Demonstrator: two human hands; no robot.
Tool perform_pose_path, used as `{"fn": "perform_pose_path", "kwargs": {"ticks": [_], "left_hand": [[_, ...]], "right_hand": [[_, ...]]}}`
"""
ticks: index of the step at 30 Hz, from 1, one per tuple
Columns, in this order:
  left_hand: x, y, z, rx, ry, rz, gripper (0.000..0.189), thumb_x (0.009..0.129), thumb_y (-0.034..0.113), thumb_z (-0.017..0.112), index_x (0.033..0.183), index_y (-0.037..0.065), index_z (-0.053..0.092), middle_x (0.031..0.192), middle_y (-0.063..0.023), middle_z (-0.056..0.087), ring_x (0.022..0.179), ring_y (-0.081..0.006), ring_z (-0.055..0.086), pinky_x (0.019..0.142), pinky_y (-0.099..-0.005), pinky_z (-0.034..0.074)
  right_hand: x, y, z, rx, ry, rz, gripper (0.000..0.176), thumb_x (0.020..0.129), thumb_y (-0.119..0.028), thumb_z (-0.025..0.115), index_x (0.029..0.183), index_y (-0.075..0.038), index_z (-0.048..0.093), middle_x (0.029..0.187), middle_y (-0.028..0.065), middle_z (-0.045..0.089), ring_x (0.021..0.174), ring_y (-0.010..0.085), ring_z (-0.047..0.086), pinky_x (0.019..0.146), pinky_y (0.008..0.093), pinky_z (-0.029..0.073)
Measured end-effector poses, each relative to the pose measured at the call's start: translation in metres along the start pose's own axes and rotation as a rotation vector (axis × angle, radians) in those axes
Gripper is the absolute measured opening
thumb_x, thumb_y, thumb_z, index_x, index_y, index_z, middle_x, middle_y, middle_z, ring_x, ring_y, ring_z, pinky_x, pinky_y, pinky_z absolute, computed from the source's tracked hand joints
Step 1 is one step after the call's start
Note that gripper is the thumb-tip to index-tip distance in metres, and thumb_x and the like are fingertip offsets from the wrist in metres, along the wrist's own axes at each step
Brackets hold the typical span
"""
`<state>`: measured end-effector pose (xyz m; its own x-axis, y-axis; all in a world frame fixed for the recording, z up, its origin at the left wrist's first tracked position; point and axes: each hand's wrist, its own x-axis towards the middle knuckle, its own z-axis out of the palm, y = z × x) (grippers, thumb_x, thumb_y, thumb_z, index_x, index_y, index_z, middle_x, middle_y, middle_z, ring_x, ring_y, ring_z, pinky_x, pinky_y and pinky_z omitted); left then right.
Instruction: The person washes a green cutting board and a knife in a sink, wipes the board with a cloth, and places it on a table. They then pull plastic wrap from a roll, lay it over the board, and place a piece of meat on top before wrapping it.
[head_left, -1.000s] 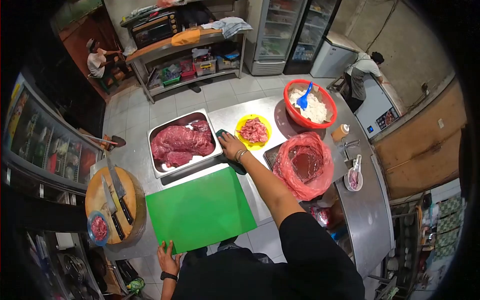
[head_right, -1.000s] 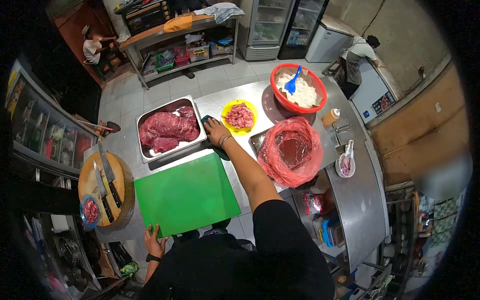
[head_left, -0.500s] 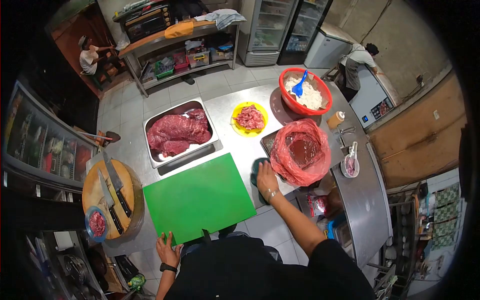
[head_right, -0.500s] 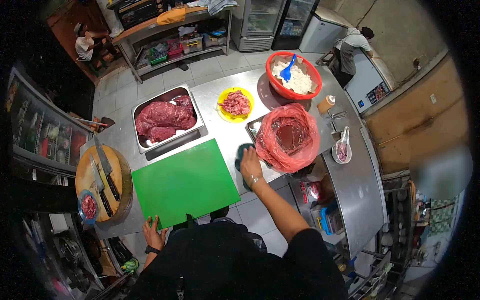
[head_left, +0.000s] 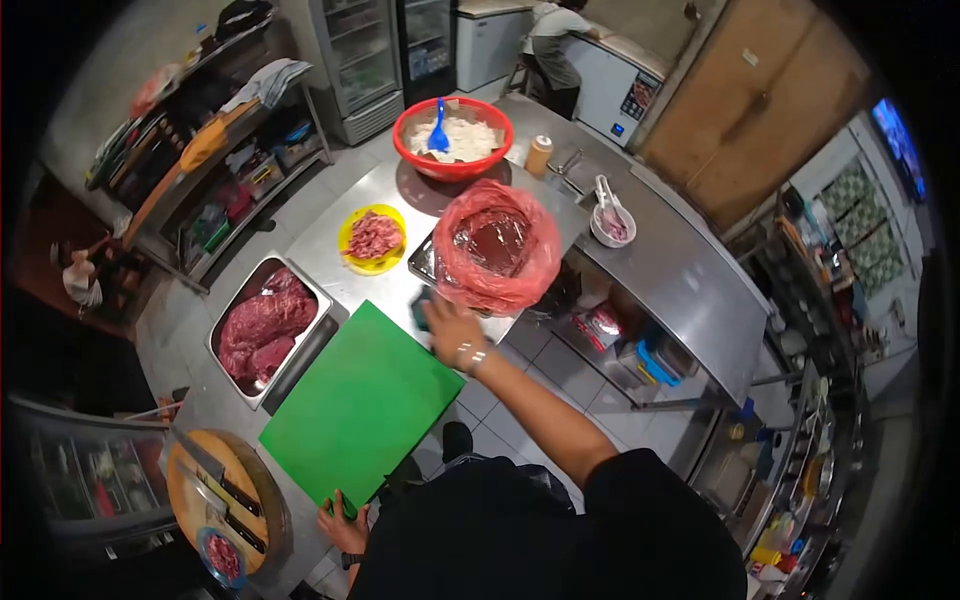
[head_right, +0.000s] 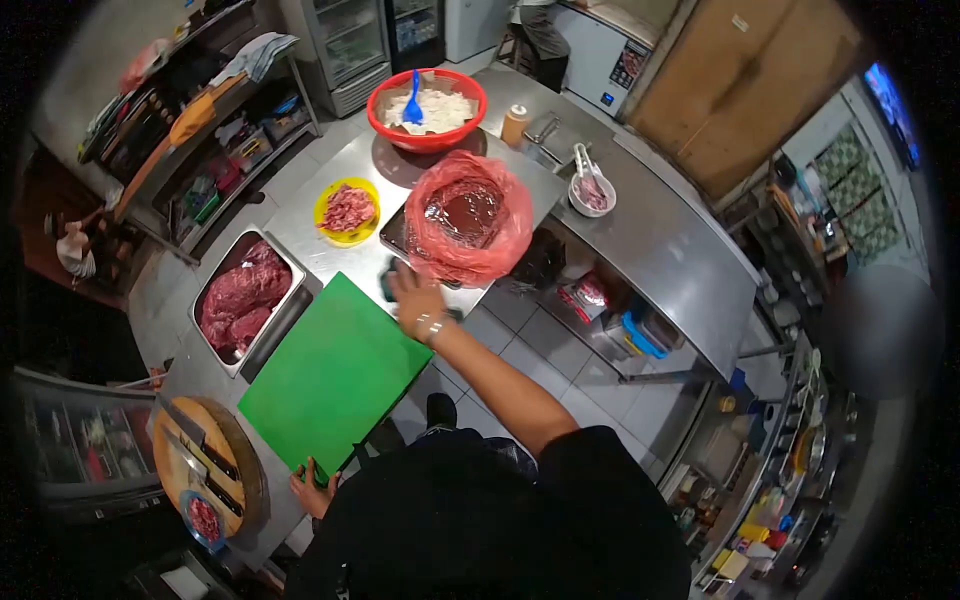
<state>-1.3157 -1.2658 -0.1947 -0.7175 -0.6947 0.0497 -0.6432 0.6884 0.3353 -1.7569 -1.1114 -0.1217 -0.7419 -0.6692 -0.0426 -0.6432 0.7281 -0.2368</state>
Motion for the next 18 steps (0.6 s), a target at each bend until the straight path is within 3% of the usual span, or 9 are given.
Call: {"fn": "perform_pose_path", "kwargs": {"ticks": [2, 5, 9, 11, 12, 13, 14, 15, 18], "left_hand": [[0.011, 0.012, -0.004, 0.008, -0.024, -0.007, 0.071, 0.071, 0.027, 0.085, 0.134, 0.013, 0.056, 0.119, -0.0203, 0.048, 0.113, -0.0397, 0.044, 0.093, -0.0504, 0.04], [0.013, 0.014, -0.002, 0.004, -0.033, -0.009, 0.07, 0.071, 0.027, 0.085, 0.133, 0.012, 0.057, 0.119, -0.0202, 0.048, 0.113, -0.0396, 0.045, 0.093, -0.0502, 0.04], [0.01, 0.015, -0.003, 0.003, -0.03, -0.012, 0.069, 0.069, 0.025, 0.085, 0.132, 0.012, 0.058, 0.122, -0.0211, 0.048, 0.112, -0.04, 0.046, 0.093, -0.0496, 0.041], [0.012, 0.013, -0.003, -0.003, -0.022, 0.005, 0.069, 0.069, 0.024, 0.085, 0.131, 0.012, 0.058, 0.122, -0.0211, 0.049, 0.112, -0.0398, 0.047, 0.092, -0.0496, 0.042], [0.011, 0.011, -0.006, 0.0, -0.015, 0.021, 0.068, 0.068, 0.022, 0.085, 0.13, 0.012, 0.059, 0.123, -0.021, 0.049, 0.112, -0.0397, 0.047, 0.092, -0.0495, 0.042], [0.012, 0.012, -0.009, 0.005, 0.002, -0.004, 0.068, 0.068, 0.022, 0.085, 0.13, 0.012, 0.059, 0.123, -0.021, 0.049, 0.112, -0.0397, 0.047, 0.092, -0.0495, 0.042], [0.014, 0.016, -0.013, -0.022, -0.024, -0.02, 0.066, 0.068, 0.022, 0.085, 0.129, 0.012, 0.06, 0.122, -0.0203, 0.05, 0.112, -0.0394, 0.047, 0.093, -0.049, 0.043], [0.017, 0.019, -0.018, -0.049, -0.049, -0.033, 0.065, 0.068, 0.021, 0.085, 0.127, 0.011, 0.061, 0.122, -0.0196, 0.05, 0.111, -0.0391, 0.048, 0.093, -0.0485, 0.043], [0.02, 0.025, -0.023, -0.098, -0.068, -0.123, 0.063, 0.066, 0.02, 0.086, 0.125, 0.011, 0.064, 0.122, -0.0183, 0.051, 0.112, -0.0383, 0.048, 0.094, -0.0469, 0.043]], "right_hand": [[0.024, -0.011, 0.037, -0.017, -0.136, -0.11, 0.066, 0.09, -0.034, 0.058, 0.148, -0.013, 0.034, 0.16, 0.0092, 0.019, 0.143, 0.038, 0.023, 0.109, 0.0543, 0.031], [0.019, 0.006, 0.082, -0.071, -0.13, -0.079, 0.057, 0.092, -0.026, 0.051, 0.146, -0.013, 0.038, 0.159, 0.0091, 0.024, 0.143, 0.0345, 0.026, 0.11, 0.0486, 0.032], [-0.039, 0.046, 0.098, -0.027, 0.188, -0.081, 0.044, 0.089, -0.012, 0.046, 0.133, -0.01, 0.054, 0.148, 0.0129, 0.042, 0.136, 0.0291, 0.04, 0.102, 0.0404, 0.044], [-0.082, 0.058, 0.085, -0.01, 0.255, 0.005, 0.039, 0.085, -0.014, 0.053, 0.122, -0.002, 0.059, 0.13, 0.0183, 0.056, 0.12, 0.0311, 0.053, 0.09, 0.0403, 0.051], [-0.101, 0.067, 0.081, 0.172, 0.139, 0.201, 0.032, 0.085, -0.01, 0.053, 0.115, -0.001, 0.061, 0.108, 0.0188, 0.065, 0.103, 0.033, 0.061, 0.083, 0.0423, 0.053], [-0.124, 0.071, 0.051, -0.057, -0.281, 0.211, 0.025, 0.084, -0.009, 0.054, 0.105, 0.001, 0.066, 0.095, 0.0186, 0.068, 0.089, 0.0365, 0.065, 0.083, 0.0436, 0.053], [-0.152, 0.092, 0.054, 0.018, -0.298, 0.186, 0.02, 0.081, -0.011, 0.058, 0.092, 0.002, 0.069, 0.093, 0.0218, 0.068, 0.088, 0.0391, 0.065, 0.082, 0.0439, 0.053], [-0.16, 0.108, 0.05, -0.007, -0.642, 0.274, 0.019, 0.075, -0.013, 0.062, 0.081, 0.003, 0.07, 0.092, 0.0258, 0.068, 0.088, 0.0398, 0.066, 0.082, 0.0445, 0.054], [-0.187, 0.134, 0.024, -0.004, -0.58, 0.274, 0.022, 0.072, -0.017, 0.061, 0.077, 0.003, 0.07, 0.086, 0.0273, 0.067, 0.086, 0.0415, 0.067, 0.081, 0.0471, 0.053]]}}
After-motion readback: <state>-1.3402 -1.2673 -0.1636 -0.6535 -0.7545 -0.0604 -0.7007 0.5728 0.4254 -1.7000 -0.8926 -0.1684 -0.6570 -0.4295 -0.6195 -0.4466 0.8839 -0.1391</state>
